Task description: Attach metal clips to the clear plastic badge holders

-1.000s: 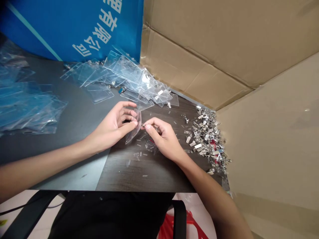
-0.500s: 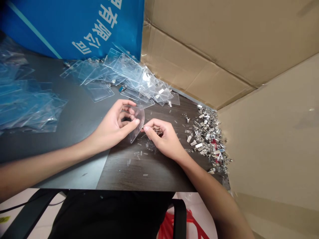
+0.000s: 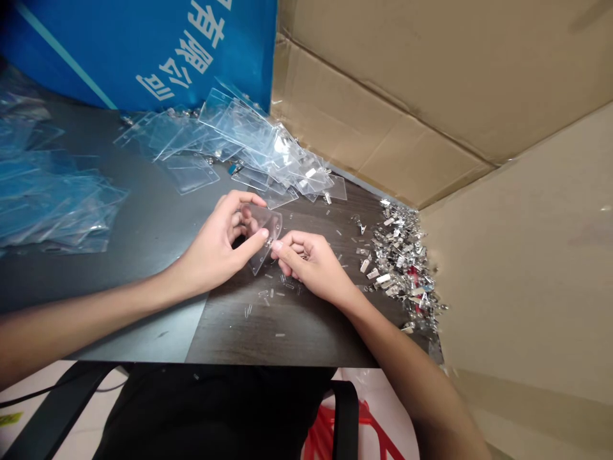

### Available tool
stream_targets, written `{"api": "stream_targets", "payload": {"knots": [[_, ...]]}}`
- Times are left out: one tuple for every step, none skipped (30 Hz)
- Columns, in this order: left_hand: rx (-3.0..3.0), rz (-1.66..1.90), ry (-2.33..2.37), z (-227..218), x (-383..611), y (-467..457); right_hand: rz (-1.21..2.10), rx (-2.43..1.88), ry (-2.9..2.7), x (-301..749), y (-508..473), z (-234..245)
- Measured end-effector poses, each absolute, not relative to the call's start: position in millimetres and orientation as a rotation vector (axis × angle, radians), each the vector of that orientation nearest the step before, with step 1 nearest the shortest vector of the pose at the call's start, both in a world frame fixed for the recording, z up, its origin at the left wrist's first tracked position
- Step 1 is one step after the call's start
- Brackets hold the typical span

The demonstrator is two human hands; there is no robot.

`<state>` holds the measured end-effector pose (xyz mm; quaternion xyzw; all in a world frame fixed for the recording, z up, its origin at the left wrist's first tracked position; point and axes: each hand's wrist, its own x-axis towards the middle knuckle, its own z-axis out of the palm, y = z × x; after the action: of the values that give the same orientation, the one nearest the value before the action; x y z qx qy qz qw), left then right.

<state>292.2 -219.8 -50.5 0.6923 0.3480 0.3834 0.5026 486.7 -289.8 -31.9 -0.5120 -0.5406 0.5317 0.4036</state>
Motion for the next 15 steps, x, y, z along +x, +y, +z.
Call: {"api": "stream_targets", "payload": {"knots": [[1.68, 0.933, 0.846, -50.7, 292.3, -219.4, 1.34, -1.271, -1.364, 487.0, -290.0, -32.2], [1.682, 0.937, 0.851, -50.7, 292.4, -219.0, 1.339, -1.245, -1.357, 487.6, -290.5, -32.9], [1.679, 0.937, 0.853, -50.6, 292.6, -218.6, 1.341, -1.22, -1.344, 488.4, -291.0, -33.9], [1.67, 0.935, 0.851, -50.5, 292.7, -218.2, 1.349, -1.198, -1.331, 489.4, -291.5, -35.3], [1.659, 0.935, 0.844, -50.3, 292.7, -217.7, 1.362, -1.179, -1.318, 490.7, -291.9, -37.0], [1.644, 0.935, 0.833, -50.0, 292.4, -217.1, 1.377, -1.161, -1.307, 492.0, -292.1, -38.9], [1.63, 0.933, 0.817, -49.7, 291.9, -216.5, 1.39, -1.145, -1.299, 493.4, -292.0, -40.7], [1.617, 0.93, 0.801, -49.2, 291.1, -215.7, 1.394, -1.135, -1.297, 494.6, -291.8, -41.9], [1.607, 0.925, 0.786, -48.7, 290.0, -215.0, 1.387, -1.132, -1.299, 495.4, -291.3, -42.5], [1.601, 0.916, 0.776, -48.0, 288.7, -214.3, 1.372, -1.141, -1.308, 495.9, -290.9, -42.2], [1.599, 0.905, 0.772, -47.2, 287.5, -213.7, 1.352, -1.157, -1.324, 496.0, -290.5, -41.1], [1.599, 0.892, 0.773, -46.3, 286.3, -213.2, 1.334, -1.172, -1.342, 495.7, -290.3, -39.5], [1.597, 0.879, 0.776, -45.5, 285.3, -212.8, 1.321, -1.18, -1.356, 495.1, -290.3, -37.6], [1.592, 0.866, 0.778, -44.8, 284.7, -212.6, 1.314, -1.181, -1.363, 494.4, -290.6, -35.7], [1.582, 0.855, 0.778, -44.3, 284.4, -212.4, 1.31, -1.176, -1.362, 493.6, -291.0, -34.1]]}}
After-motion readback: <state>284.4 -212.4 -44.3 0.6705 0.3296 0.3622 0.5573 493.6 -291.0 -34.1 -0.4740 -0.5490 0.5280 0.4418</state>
